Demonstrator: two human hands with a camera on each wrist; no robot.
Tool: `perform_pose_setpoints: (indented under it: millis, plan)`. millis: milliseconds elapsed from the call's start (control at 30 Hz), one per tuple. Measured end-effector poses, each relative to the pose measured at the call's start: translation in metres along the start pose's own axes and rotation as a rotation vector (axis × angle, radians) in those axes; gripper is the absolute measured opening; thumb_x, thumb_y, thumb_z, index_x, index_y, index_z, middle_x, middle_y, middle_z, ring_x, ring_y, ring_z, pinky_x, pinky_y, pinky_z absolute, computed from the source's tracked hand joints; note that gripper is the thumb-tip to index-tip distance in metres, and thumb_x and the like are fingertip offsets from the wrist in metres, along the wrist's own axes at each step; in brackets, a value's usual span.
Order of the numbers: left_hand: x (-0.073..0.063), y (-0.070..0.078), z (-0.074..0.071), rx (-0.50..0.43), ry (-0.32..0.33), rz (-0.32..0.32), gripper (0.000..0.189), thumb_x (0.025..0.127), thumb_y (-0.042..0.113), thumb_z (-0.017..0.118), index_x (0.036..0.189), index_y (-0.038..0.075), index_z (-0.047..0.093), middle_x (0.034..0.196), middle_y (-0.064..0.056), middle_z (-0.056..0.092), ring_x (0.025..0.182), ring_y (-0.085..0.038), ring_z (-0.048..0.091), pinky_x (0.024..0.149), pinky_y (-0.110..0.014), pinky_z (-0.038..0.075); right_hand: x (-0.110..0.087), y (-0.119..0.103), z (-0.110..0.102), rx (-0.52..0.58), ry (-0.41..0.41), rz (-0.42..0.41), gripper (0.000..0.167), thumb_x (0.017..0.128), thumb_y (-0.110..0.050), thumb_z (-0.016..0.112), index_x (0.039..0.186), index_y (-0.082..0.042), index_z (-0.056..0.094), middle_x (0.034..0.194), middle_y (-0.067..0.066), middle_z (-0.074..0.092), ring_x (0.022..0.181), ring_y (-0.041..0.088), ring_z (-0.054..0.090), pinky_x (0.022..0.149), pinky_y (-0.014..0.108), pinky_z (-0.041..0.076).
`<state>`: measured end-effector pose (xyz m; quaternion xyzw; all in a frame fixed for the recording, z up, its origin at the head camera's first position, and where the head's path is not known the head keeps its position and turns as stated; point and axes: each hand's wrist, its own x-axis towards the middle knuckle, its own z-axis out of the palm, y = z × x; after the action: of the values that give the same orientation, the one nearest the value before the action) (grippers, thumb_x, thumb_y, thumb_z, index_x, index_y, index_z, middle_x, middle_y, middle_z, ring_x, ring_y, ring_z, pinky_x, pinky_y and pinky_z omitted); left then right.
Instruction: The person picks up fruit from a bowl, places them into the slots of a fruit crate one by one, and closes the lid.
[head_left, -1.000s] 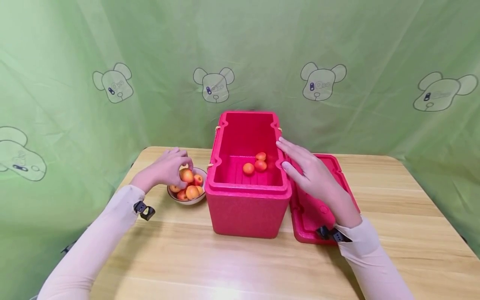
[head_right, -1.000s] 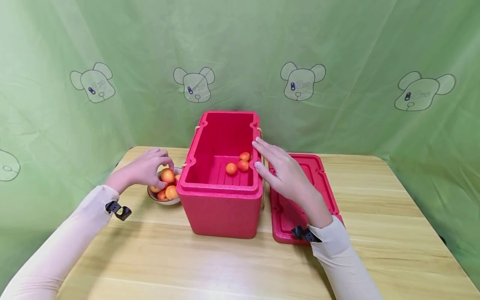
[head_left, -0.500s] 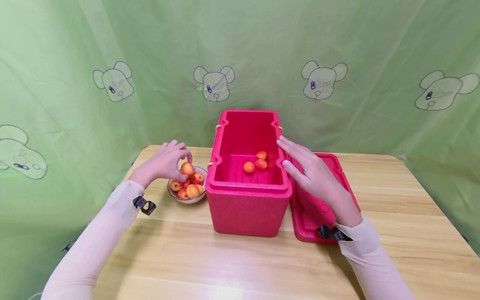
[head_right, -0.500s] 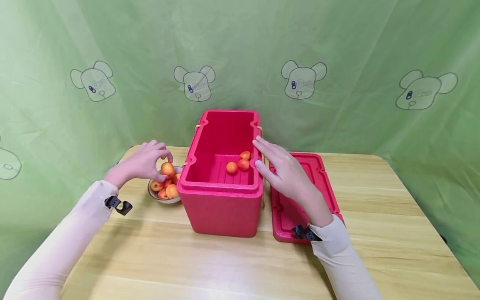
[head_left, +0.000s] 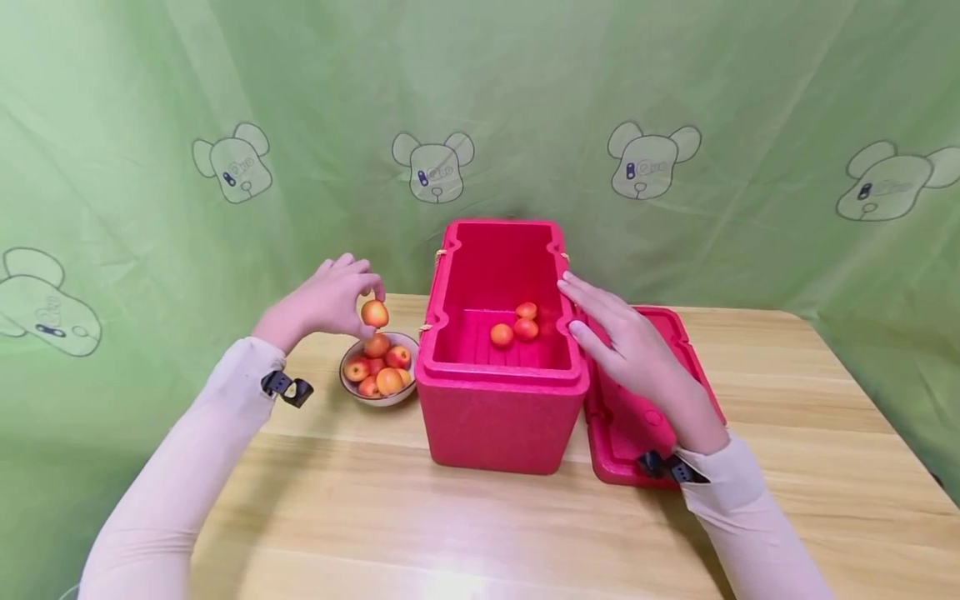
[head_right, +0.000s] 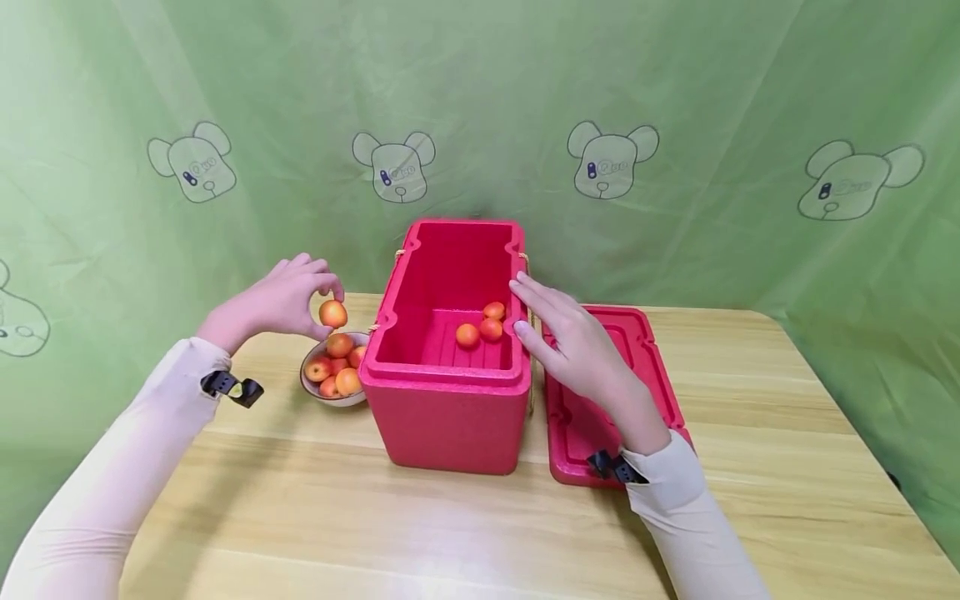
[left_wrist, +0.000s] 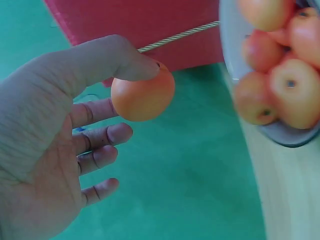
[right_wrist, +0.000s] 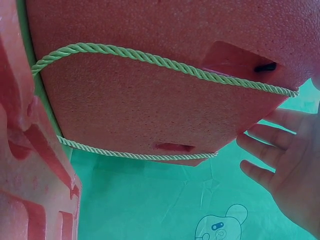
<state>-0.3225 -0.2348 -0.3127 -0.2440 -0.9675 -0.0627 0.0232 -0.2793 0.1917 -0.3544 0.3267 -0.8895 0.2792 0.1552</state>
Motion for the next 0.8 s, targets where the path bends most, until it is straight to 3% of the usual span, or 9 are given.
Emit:
perform_pose_setpoints:
  millis: [433, 800]
  plan:
    - [0.021, 0.024, -0.048, -0.028, 0.058, 0.002, 0.046, 0.068, 0.028, 0.084, 0.108, 0.011, 0.068, 0.107, -0.008, 0.058, 0.104, -0.026, 0.043, 0.093, -0.043, 0.036, 0.000, 0.000, -0.001, -0.004, 0.016, -0.011, 0.066, 0.098, -0.026, 0.062, 0.159, -0.024, 0.037, 0.166, 0.000, 0.034, 0.150, 0.029, 0.038, 0.111, 0.060, 0.041]
    - [0.043, 0.041, -0.072, -0.082, 0.091, -0.005, 0.045, 0.074, 0.027, 0.083, 0.112, 0.011, 0.066, 0.109, -0.008, 0.054, 0.109, -0.027, 0.040, 0.096, -0.043, 0.035, -0.002, 0.002, 0.000, 0.003, 0.007, -0.005, 0.065, 0.099, -0.028, 0.062, 0.159, -0.026, 0.036, 0.166, 0.000, 0.035, 0.150, 0.028, 0.037, 0.112, 0.060, 0.040]
